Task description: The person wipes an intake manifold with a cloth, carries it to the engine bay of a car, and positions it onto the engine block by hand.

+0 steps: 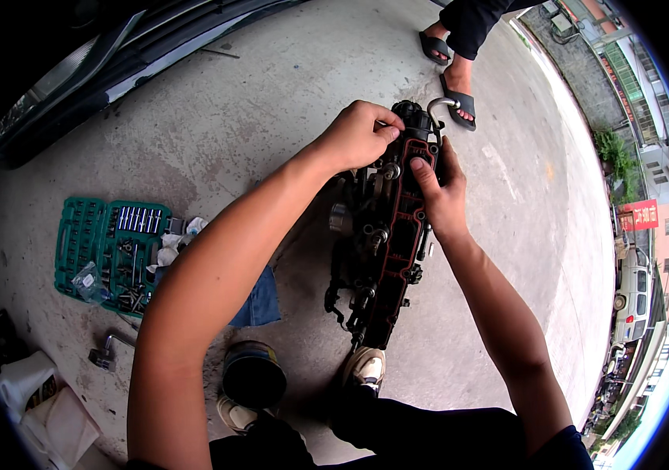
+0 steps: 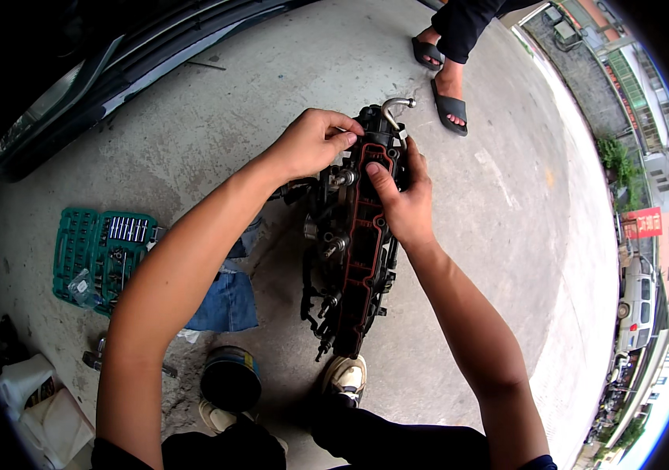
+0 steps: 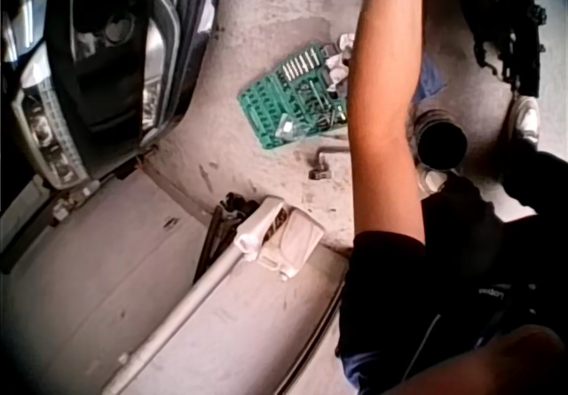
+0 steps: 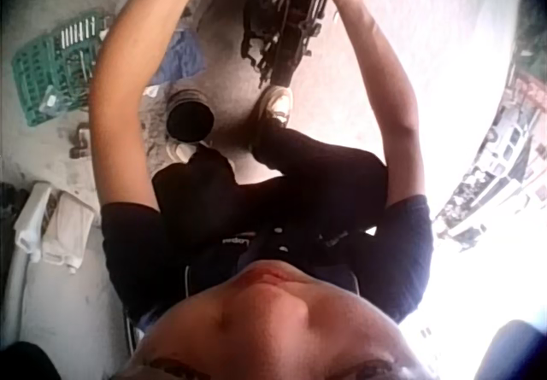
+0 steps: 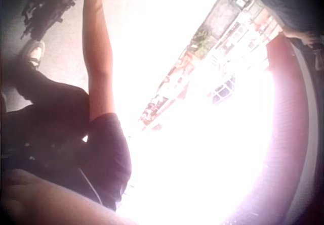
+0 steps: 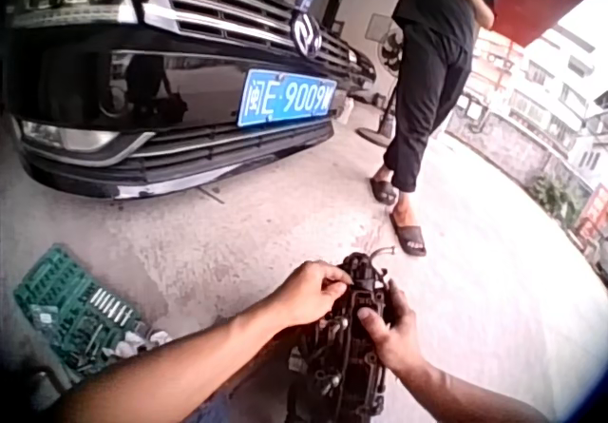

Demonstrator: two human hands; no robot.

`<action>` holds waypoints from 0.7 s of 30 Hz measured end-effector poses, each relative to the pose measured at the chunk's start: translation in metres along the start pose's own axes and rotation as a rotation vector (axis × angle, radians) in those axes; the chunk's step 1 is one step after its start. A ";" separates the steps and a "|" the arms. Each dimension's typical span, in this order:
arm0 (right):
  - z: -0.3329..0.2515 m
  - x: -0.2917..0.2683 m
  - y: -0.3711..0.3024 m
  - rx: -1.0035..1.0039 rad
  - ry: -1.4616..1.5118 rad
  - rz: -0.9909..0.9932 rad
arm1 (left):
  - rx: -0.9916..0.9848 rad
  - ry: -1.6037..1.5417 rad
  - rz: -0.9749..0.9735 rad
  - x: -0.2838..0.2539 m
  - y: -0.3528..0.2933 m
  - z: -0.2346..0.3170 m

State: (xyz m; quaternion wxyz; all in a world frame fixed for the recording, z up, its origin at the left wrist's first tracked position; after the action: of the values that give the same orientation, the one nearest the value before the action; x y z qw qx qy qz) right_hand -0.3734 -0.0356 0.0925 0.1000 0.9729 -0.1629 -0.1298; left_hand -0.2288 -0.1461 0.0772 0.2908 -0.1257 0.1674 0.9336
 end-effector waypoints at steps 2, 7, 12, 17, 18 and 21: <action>0.001 -0.001 -0.001 0.005 0.019 -0.005 | -0.012 0.040 -0.017 -0.003 0.000 0.007; -0.003 0.000 -0.001 0.015 0.034 -0.018 | 0.028 -0.016 -0.245 -0.010 -0.004 0.008; -0.004 -0.001 -0.001 0.002 0.008 0.000 | 0.242 0.210 -0.241 -0.011 -0.043 0.024; 0.000 -0.001 0.001 -0.011 0.020 -0.009 | 0.273 0.155 -0.004 0.001 -0.047 0.021; -0.001 0.001 0.000 -0.004 0.038 -0.008 | 0.271 0.156 -0.002 0.000 -0.045 0.019; -0.001 0.002 -0.001 -0.001 0.054 -0.005 | 0.344 0.185 0.051 -0.004 -0.038 0.018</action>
State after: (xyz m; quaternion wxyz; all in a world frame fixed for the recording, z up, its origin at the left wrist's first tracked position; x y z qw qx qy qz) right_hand -0.3714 -0.0357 0.0925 0.1044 0.9765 -0.1578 -0.1036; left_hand -0.2058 -0.1112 0.0851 0.2674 -0.1552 0.3538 0.8827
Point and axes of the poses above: each hand's wrist, its own y-axis towards the middle knuckle, its own x-axis out of the palm, z = x × y, the point moved 3 cm from there along y, towards the middle knuckle, and after that the axes turned 10 degrees about y, right-handed, at the moved point
